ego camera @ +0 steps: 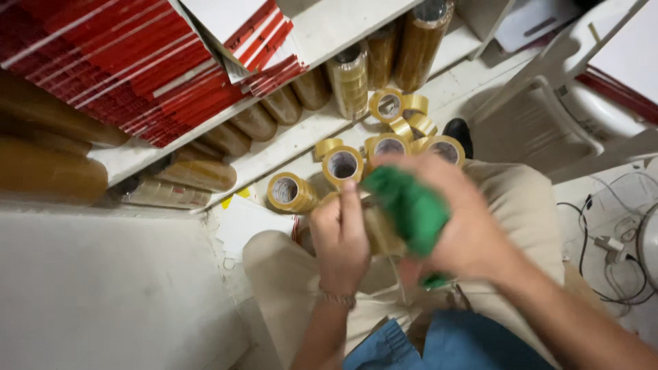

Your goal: The person sits on the floor and wipes the surface of several clear adhesive tape rolls using a green cloth. They handle the rolls one by one, rotating them to clean different sides, and place the cleaned rolls onto a nearby shelf.

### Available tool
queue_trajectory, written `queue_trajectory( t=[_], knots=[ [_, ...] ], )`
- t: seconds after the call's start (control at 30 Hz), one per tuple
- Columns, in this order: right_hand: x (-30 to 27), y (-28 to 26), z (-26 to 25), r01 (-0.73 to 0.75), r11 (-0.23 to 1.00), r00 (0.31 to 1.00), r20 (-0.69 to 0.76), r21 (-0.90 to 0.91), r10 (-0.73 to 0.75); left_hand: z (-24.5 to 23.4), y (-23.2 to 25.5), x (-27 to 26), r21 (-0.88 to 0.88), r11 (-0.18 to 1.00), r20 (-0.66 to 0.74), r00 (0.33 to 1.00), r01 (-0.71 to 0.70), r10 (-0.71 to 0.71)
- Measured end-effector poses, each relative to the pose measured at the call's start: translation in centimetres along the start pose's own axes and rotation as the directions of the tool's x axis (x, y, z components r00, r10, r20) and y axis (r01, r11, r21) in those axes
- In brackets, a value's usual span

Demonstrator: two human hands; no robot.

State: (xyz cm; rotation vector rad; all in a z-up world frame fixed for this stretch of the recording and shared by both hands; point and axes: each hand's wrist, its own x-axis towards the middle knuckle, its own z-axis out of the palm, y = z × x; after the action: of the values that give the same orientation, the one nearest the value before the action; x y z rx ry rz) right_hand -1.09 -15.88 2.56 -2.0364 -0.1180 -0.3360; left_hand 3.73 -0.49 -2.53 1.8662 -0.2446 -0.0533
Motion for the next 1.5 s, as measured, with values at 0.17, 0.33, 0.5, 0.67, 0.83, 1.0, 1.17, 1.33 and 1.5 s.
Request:
queue_trajectory(
  t=[0.17,0.33,0.5,0.67,0.83,1.0,1.17,1.33,1.5],
  knots=[
    [0.7,0.7,-0.2,-0.116,0.982,0.992,-0.023,0.150,0.121,-1.3,2.0,0.3,0.035,0.996,-0.007,0.997,-0.078,0.078],
    [0.8,-1.5,0.7,-0.021,0.980,0.999,0.024,-0.199,0.026,0.2,-2.5,1.4,0.034,0.992,0.016,0.993,-0.118,0.117],
    [1.9,2.6,-2.6,-0.275,0.906,0.960,0.150,0.322,0.238,0.1,-1.4,-0.3,-0.506,0.822,-0.040,0.945,0.261,-0.325],
    [2.2,4.4,-2.6,-0.462,0.805,0.887,0.187,0.371,0.423,0.5,-1.1,0.0,-0.327,0.848,-0.022,0.894,0.416,-0.447],
    [2.5,4.3,-0.5,-0.258,0.958,0.965,-0.020,0.122,0.262,0.4,2.8,1.8,0.165,0.954,0.158,0.948,0.252,-0.278],
    [1.0,2.3,1.2,-0.215,0.972,0.966,-0.128,0.092,0.226,-0.4,3.1,2.6,0.077,0.929,0.007,0.932,0.361,-0.363],
    [1.5,2.2,-0.2,-0.362,0.896,0.917,-0.074,0.256,0.392,0.6,1.8,1.8,0.020,0.970,-0.104,0.965,0.242,-0.239],
    [1.8,2.3,-0.1,-0.021,1.000,0.999,0.046,-0.012,0.021,0.9,0.5,1.3,0.164,0.986,-0.198,0.978,-0.039,0.071],
    [1.7,-0.6,-0.2,-0.089,0.995,0.996,0.003,-0.043,0.089,0.5,1.2,1.8,0.008,0.999,-0.157,0.987,0.033,-0.031]
  ],
)
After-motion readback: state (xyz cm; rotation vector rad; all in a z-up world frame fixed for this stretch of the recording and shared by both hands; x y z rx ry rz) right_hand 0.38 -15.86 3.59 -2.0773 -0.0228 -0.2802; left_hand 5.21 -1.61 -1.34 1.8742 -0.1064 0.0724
